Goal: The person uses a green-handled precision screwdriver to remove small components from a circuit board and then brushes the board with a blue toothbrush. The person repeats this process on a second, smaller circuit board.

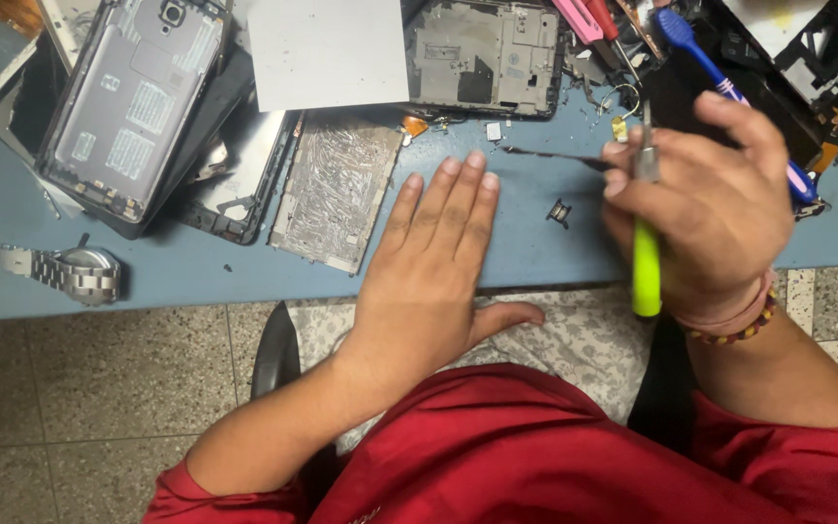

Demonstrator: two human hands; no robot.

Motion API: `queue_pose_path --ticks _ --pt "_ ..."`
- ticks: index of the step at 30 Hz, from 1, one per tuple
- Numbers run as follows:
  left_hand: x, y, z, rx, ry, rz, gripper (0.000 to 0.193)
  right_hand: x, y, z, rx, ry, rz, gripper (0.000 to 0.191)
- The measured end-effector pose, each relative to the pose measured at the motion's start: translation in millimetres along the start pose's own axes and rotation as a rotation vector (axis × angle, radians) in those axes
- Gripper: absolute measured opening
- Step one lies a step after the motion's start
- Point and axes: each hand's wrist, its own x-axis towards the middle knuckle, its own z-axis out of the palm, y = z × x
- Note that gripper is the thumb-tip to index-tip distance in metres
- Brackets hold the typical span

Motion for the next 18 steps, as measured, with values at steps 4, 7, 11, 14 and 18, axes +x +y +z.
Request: queue_pose_path --ticks 4,7,11,14,18 --pt "1 -1 -1 0.007 0.0 -0.021 0.116 -2 -4 5 -0.027 -0.037 -0.063 0.019" --pt "2 -3 -4 -0.004 0.036 -0.031 0.115 -4 -5 9 -0.02 -0.072 -0.106 0.014" --pt "4 -2 -8 -0.029 0.091 0.012 0.092 -7 -5 11 0.06 -0.147 -0.154 0.006" --pt "1 -1 -7 -0.011 0.101 0.058 0.061 -8 -7 11 0.116 -0.193 -0.19 0.003" --pt "2 -1 -3 -0.045 0.155 0.124 0.034 -7 -9 13 0.149 -0.269 -0.233 0.005"
